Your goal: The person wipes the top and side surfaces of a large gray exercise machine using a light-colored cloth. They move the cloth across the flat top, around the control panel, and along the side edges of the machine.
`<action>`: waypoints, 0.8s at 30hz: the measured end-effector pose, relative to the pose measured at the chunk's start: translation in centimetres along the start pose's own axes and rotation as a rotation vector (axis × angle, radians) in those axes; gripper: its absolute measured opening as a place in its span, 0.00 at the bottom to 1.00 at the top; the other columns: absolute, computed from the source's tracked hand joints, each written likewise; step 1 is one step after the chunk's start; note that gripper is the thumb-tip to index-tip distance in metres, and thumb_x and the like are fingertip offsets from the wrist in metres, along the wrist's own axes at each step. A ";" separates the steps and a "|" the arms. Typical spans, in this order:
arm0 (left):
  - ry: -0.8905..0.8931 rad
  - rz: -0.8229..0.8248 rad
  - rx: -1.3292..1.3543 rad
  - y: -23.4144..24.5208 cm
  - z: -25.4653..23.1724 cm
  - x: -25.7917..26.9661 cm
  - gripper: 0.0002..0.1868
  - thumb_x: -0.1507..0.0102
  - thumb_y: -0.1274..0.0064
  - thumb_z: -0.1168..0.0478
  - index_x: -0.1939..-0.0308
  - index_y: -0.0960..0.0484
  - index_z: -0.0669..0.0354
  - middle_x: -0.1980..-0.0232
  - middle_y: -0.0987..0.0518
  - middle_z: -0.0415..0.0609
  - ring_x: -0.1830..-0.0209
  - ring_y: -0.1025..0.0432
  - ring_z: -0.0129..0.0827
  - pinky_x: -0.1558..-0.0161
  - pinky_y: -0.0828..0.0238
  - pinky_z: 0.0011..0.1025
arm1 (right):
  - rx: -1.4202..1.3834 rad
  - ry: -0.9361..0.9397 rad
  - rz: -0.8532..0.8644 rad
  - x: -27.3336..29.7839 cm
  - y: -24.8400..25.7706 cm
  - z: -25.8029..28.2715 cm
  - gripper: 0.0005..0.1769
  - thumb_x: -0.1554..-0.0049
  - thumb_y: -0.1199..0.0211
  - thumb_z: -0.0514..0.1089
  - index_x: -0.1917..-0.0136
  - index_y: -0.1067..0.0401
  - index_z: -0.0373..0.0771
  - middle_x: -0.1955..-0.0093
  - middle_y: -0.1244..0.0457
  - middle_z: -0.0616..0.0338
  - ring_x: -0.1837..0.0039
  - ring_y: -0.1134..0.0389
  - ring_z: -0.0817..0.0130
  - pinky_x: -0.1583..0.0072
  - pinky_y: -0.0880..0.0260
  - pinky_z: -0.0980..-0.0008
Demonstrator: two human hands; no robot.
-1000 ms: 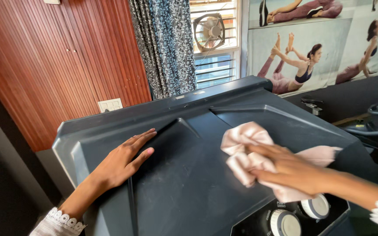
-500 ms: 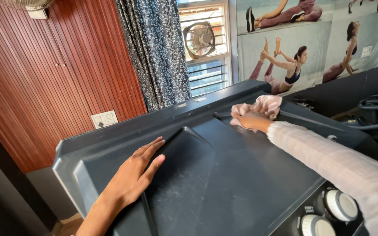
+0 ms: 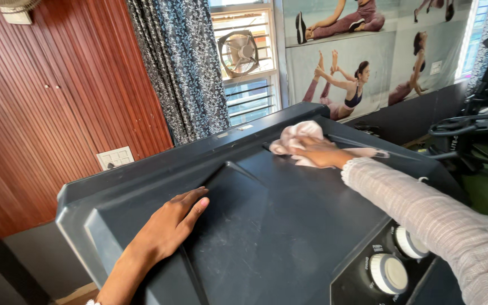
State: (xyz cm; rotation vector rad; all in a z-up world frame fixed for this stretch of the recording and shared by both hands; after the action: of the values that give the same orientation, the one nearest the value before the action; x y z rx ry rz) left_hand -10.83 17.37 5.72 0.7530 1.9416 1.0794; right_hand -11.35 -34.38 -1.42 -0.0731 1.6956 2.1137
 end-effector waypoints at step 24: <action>-0.103 -0.021 0.006 -1.1 1.5 -0.4 0.32 0.30 0.70 0.42 0.35 0.26 0.60 0.37 0.22 0.57 0.31 0.36 0.51 0.32 0.42 0.39 | -0.417 -0.289 -0.095 14.5 7.0 -3.7 0.38 0.37 0.53 0.62 0.22 0.51 0.40 0.19 0.52 0.51 0.20 0.50 0.57 0.27 0.45 0.57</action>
State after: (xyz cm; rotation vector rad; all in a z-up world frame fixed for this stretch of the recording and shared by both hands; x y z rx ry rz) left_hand -9.49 17.20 4.33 0.7741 1.8629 1.0032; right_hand -27.83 -34.69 -0.28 0.0268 1.0540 2.2457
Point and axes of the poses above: each hand's wrist, its own x-axis away from the middle knuckle, its own y-axis out of the back of the hand, z = x × y, the point moved 1 cm from there along -x, towards the middle knuckle
